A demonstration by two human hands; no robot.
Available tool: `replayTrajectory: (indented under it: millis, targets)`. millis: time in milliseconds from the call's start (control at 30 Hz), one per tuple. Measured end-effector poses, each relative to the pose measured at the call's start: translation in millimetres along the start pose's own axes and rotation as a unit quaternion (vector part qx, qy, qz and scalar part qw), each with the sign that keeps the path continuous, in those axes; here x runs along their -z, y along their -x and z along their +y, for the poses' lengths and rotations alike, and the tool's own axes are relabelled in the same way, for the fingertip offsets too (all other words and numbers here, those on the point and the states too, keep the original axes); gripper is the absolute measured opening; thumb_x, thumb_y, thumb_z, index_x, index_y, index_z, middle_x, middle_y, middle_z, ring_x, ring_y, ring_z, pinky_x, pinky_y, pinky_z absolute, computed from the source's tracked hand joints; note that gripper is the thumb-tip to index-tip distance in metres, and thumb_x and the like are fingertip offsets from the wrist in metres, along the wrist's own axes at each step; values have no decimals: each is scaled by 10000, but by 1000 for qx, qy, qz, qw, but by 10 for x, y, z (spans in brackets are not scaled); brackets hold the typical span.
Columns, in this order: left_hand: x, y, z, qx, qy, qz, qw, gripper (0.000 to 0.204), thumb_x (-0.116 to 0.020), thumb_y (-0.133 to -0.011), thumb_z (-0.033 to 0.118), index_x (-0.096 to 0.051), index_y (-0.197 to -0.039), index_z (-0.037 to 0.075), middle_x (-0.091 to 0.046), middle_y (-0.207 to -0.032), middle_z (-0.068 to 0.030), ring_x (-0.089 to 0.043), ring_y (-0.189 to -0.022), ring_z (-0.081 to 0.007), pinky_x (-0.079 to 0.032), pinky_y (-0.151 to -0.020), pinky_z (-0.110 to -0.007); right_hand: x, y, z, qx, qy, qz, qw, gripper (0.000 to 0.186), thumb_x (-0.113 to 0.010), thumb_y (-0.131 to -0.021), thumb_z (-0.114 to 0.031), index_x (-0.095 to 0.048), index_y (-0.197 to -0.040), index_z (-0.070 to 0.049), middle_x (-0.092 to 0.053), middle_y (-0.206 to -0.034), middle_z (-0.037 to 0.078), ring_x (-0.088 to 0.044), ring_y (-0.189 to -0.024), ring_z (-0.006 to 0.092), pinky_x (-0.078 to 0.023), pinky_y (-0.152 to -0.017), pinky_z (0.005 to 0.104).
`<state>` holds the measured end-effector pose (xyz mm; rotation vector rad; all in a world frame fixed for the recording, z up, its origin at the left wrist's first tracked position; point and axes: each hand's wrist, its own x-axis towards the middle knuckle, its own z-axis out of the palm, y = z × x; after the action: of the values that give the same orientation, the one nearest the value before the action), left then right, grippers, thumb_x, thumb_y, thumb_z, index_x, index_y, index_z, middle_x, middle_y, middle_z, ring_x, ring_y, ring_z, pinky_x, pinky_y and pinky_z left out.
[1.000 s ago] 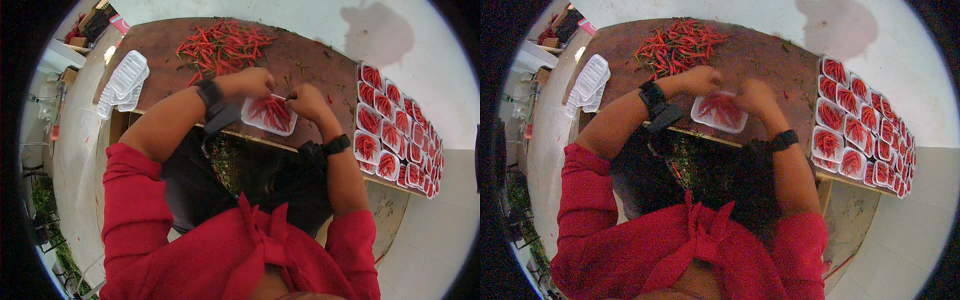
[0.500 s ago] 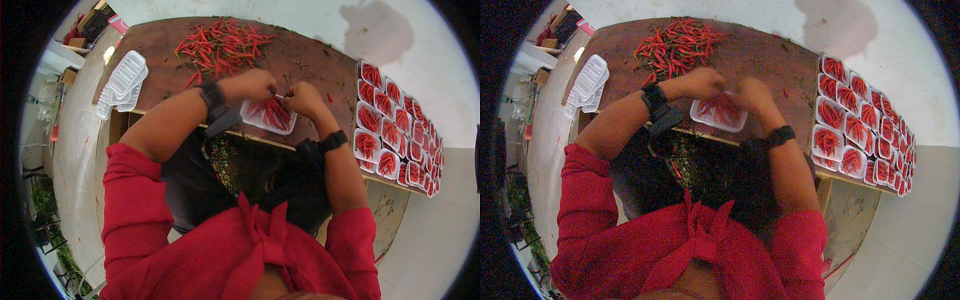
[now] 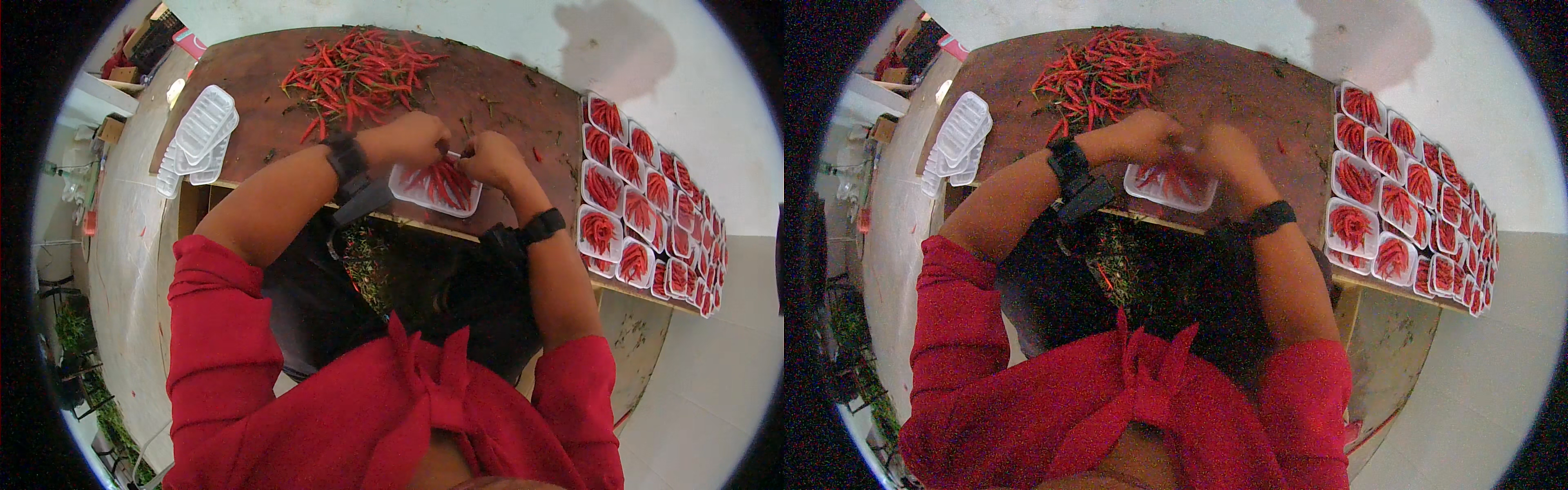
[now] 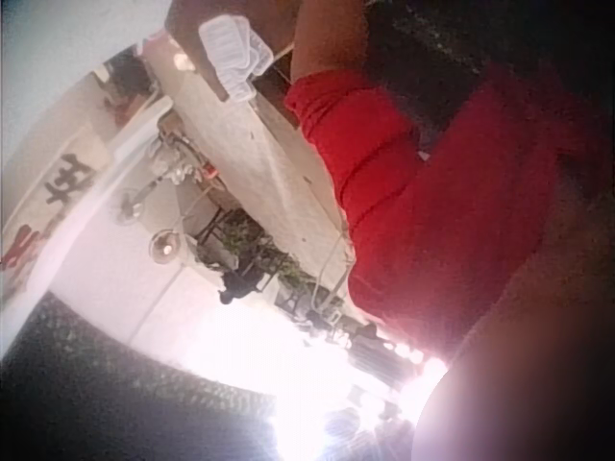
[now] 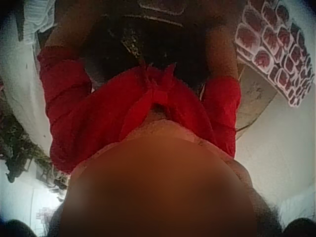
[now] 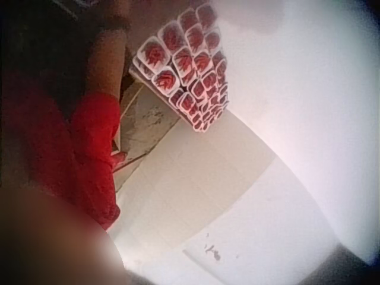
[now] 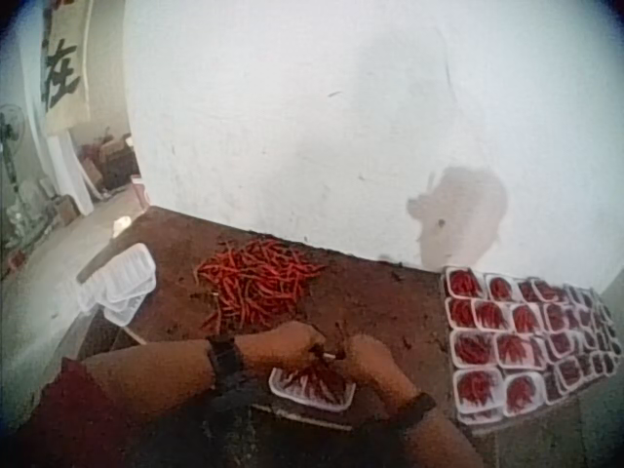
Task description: The person picks red chili peppers from a pile on a wooden table, removes the stems by hand, and places the peppers into small white plastic trays. The person continues filling one tray at a time and sets completed trays aside on the table.
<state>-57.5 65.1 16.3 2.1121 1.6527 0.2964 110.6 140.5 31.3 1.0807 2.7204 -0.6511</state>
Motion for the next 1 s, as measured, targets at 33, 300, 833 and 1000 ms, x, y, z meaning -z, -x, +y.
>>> replayTrajectory:
  millis: [33,300,833,1000]
  targets:
    - [0,-1,-3,-2,-4,-1,1000,284,-609,-768,319,-648,-882,61,-643,-843,-176,-611,-799,-379,-478,-695,-469,-2,10,-4,-3,-4,5,1000,272,-676,-653,-262,-701,-812,-43,-645,-746,186,-638,-719,316,-490,-667,396]
    - [-12,-26,-58,22,10,-10,1000,284,-619,-769,320,-643,-925,84,-643,-890,-178,-610,-844,-372,-477,-725,-465,7,-29,49,24,-11,6,1000,441,-675,-679,-429,-691,-843,-20,-657,-872,200,-640,-810,353,-505,-715,434]
    - [69,56,-108,14,-40,8,999,318,-624,-753,303,-625,-979,81,-633,-923,-181,-610,-857,-361,-481,-728,-441,-12,39,80,22,23,46,998,245,-630,-695,-261,-707,-832,-73,-657,-819,175,-628,-809,332,-489,-730,427]
    - [165,255,-231,73,-63,56,994,336,-623,-762,297,-608,-1000,60,-629,-937,-181,-598,-899,-359,-474,-766,-423,-13,235,242,20,-13,124,992,257,-621,-678,-246,-699,-822,-47,-653,-843,193,-627,-829,337,-488,-748,419]
